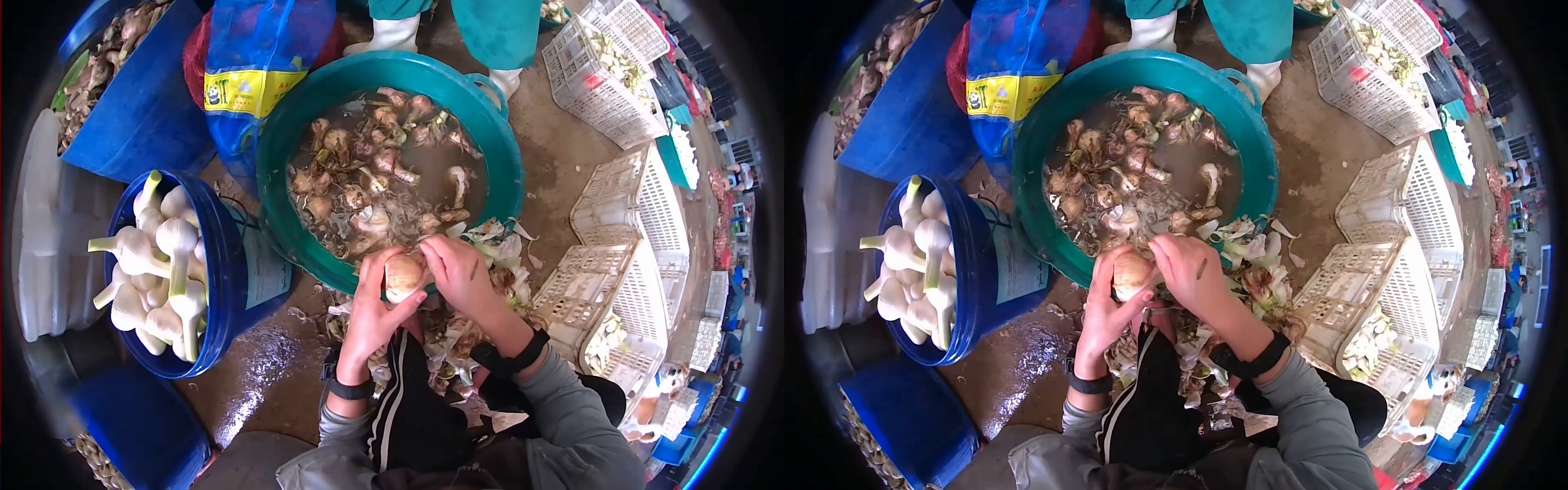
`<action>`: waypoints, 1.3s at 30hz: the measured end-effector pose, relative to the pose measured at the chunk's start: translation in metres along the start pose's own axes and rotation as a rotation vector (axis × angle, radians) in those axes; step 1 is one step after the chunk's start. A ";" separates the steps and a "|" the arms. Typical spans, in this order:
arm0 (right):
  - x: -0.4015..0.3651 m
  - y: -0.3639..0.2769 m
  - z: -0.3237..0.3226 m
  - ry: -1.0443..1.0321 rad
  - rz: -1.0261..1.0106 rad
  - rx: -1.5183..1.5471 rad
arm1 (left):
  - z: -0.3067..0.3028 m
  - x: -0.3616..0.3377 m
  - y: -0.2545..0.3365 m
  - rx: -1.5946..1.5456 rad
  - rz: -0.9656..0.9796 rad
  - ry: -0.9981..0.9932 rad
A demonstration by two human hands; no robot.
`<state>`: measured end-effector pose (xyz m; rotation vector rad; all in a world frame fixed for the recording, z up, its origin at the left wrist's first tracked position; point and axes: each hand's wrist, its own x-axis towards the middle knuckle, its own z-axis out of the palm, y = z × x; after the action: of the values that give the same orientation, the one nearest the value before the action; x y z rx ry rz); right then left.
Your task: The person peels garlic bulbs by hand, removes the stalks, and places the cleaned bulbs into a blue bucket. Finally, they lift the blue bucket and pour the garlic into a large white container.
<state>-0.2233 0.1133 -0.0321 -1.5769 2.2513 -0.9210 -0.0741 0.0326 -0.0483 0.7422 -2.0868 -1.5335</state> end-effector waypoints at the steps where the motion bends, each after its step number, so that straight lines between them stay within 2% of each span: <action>1: 0.000 0.002 -0.001 -0.002 0.011 0.165 | 0.001 -0.001 -0.009 -0.108 -0.030 0.033; 2: 0.000 0.003 -0.002 -0.005 0.025 0.333 | 0.002 -0.002 -0.014 -0.215 -0.062 0.065; 4: 0.001 -0.007 -0.009 -0.027 -0.036 0.357 | 0.003 -0.002 -0.015 -0.303 -0.107 0.123; 7: 0.005 -0.014 -0.009 -0.049 -0.244 0.113 | 0.006 -0.001 -0.012 -0.338 -0.159 0.140; 11: 0.003 -0.013 -0.005 -0.094 -0.238 0.083 | 0.003 -0.002 -0.014 -0.303 -0.185 0.161; 14: -0.002 -0.011 0.003 -0.061 -0.234 0.056 | 0.002 -0.002 -0.017 -0.276 -0.196 0.133; 17: -0.004 -0.010 0.008 0.008 -0.230 0.020 | 0.007 -0.004 -0.022 -0.375 -0.220 0.139; 19: -0.001 -0.013 0.007 0.049 -0.136 0.027 | 0.005 -0.003 -0.014 -0.148 -0.090 0.098; 20: 0.000 -0.011 0.009 0.047 -0.136 0.028 | 0.003 -0.002 -0.011 -0.148 -0.093 0.099; 22: 0.001 -0.003 0.020 0.100 -0.092 0.045 | -0.002 0.000 -0.005 0.004 0.028 0.028; 24: 0.000 0.006 0.027 0.129 -0.077 0.095 | 0.001 0.001 -0.009 0.055 0.038 0.010; 26: 0.000 0.007 0.025 0.012 -0.011 0.123 | 0.005 -0.003 -0.036 -0.222 -0.051 0.004; 27: 0.001 0.005 0.018 -0.018 -0.095 0.147 | 0.008 -0.007 -0.033 -0.531 -0.278 0.010; 29: -0.004 -0.002 0.016 -0.024 -0.203 0.001 | 0.002 -0.008 -0.016 -0.648 -0.399 0.027; 30: -0.001 -0.005 0.017 -0.114 -0.156 -0.015 | 0.013 -0.007 -0.033 -0.477 -0.234 0.101; 32: -0.004 0.000 0.025 -0.090 -0.101 -0.006 | 0.014 -0.004 -0.021 -0.319 -0.286 0.161; 35: -0.001 0.000 0.027 -0.071 -0.038 0.009 | 0.022 -0.009 -0.023 -0.177 -0.200 0.171; 37: 0.002 0.003 0.031 -0.105 0.190 0.135 | 0.025 -0.009 -0.020 0.156 0.082 0.194; 39: 0.000 0.015 0.035 -0.069 0.211 0.242 | 0.022 -0.009 -0.022 0.108 0.082 0.161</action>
<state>-0.2161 0.1038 -0.0680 -1.2241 2.1166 -1.0179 -0.0778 0.0486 -0.0756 0.7809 -2.0664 -1.2818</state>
